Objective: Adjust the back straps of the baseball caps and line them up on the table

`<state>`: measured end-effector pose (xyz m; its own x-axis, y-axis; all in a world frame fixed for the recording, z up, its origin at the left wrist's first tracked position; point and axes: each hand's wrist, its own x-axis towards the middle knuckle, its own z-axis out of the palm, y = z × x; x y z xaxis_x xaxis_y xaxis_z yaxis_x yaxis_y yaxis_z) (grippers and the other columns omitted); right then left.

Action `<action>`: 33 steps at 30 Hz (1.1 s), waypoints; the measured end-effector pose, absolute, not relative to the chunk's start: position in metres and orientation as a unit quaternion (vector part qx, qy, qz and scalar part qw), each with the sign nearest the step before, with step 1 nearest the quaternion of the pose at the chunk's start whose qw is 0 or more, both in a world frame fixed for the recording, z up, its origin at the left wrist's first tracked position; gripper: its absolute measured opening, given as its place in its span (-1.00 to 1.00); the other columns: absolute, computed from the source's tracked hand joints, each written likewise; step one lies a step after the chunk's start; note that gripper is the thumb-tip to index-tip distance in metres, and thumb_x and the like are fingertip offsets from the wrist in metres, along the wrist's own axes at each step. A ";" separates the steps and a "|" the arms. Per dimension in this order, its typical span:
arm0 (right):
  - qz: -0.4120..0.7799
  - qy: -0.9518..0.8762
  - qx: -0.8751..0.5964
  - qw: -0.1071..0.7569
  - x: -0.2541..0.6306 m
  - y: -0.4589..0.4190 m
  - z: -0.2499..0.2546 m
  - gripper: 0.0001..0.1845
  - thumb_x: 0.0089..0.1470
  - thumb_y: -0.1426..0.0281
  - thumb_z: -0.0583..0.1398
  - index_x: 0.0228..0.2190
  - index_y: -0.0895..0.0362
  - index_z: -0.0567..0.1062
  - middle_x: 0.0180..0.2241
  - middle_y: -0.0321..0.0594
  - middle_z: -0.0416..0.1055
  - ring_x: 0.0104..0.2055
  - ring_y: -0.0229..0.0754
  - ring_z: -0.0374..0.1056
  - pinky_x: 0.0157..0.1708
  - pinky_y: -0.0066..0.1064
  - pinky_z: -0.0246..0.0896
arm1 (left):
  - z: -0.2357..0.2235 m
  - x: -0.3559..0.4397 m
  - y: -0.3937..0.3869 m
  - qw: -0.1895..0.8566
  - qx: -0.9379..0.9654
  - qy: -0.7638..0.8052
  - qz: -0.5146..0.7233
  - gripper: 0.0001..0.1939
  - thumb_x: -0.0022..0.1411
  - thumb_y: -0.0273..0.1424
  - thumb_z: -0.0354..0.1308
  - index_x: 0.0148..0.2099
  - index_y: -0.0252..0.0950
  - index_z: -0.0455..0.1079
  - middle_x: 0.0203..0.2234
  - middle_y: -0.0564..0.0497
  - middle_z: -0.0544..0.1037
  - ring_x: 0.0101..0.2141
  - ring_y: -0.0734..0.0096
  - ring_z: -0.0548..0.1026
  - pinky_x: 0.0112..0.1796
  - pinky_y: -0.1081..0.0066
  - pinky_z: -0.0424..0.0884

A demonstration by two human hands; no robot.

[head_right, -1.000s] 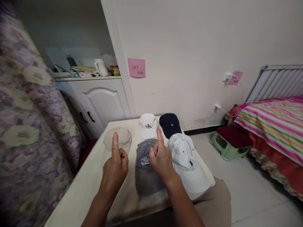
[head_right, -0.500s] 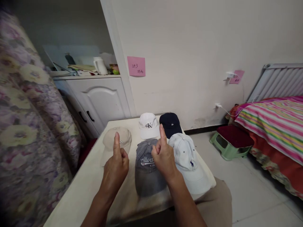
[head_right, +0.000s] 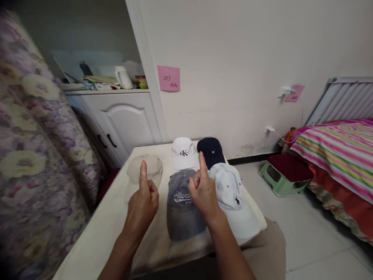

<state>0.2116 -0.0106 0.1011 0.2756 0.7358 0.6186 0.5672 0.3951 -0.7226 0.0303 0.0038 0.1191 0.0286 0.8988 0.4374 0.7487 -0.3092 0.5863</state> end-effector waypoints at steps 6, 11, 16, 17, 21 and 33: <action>0.068 -0.600 -0.544 0.583 0.211 -0.011 0.101 -0.08 0.06 0.57 0.11 0.36 0.10 -0.15 -0.58 -0.53 0.08 -0.59 -0.30 0.11 -0.45 -0.48 0.16 | 0.121 0.029 0.005 0.078 0.709 0.597 0.368 -0.14 0.18 -0.49 0.01 0.46 -0.22 -0.24 -0.49 -0.02 0.50 -0.66 0.33 0.31 -0.49 0.41 0.14; 0.069 -0.598 -0.544 0.585 0.209 -0.011 0.101 -0.09 0.07 0.57 0.11 0.36 0.10 -0.15 -0.58 -0.53 0.08 -0.58 -0.30 0.11 -0.44 -0.48 0.16 | 0.123 0.028 0.005 0.046 0.725 0.610 0.316 -0.16 0.24 -0.49 -0.06 0.46 -0.27 -0.38 -0.48 -0.04 0.52 -0.63 0.28 0.37 -0.53 0.43 0.07; 0.065 -0.611 -0.523 0.591 0.207 -0.013 0.099 -0.43 0.09 0.54 0.12 0.16 0.13 0.28 -0.59 -0.51 0.08 -0.59 -0.31 0.12 -0.48 -0.49 0.12 | 0.119 0.024 0.003 0.104 0.721 0.584 0.358 -0.31 0.24 -0.49 -0.08 0.41 -0.26 -0.04 -0.50 0.03 0.48 -0.56 0.30 0.42 -0.47 0.43 0.19; 0.068 -0.616 -0.516 0.592 0.203 -0.015 0.097 -0.60 0.10 0.53 0.12 0.00 0.14 0.40 -0.60 -0.50 0.09 -0.60 -0.32 0.12 -0.50 -0.50 0.10 | 0.115 0.022 0.003 0.129 0.721 0.571 0.370 -0.37 0.23 -0.49 -0.08 0.35 -0.25 0.10 -0.51 0.05 0.45 -0.55 0.31 0.43 -0.45 0.43 0.22; 0.141 -0.652 -0.489 0.562 0.166 -0.029 0.068 -0.93 0.07 0.51 0.14 -0.41 0.11 0.38 -0.62 -0.46 0.15 -0.61 -0.33 0.14 -0.55 -0.50 0.02 | 0.077 0.003 0.007 0.252 0.692 0.531 0.419 -0.61 0.17 -0.46 -0.05 0.02 -0.28 0.40 -0.55 0.11 0.39 -0.55 0.37 0.39 -0.44 0.45 0.29; 0.386 -0.745 -0.426 0.337 0.070 -0.051 -0.039 -0.83 -0.09 0.56 0.22 -0.40 0.10 0.40 -0.56 -0.40 0.36 -0.54 -0.31 0.25 -0.52 -0.53 0.02 | -0.021 -0.070 0.009 0.609 0.162 0.431 0.646 -0.63 0.05 -0.72 0.18 -0.06 -0.44 0.41 -0.24 -0.24 0.64 -0.18 0.23 0.63 -0.10 0.35 0.54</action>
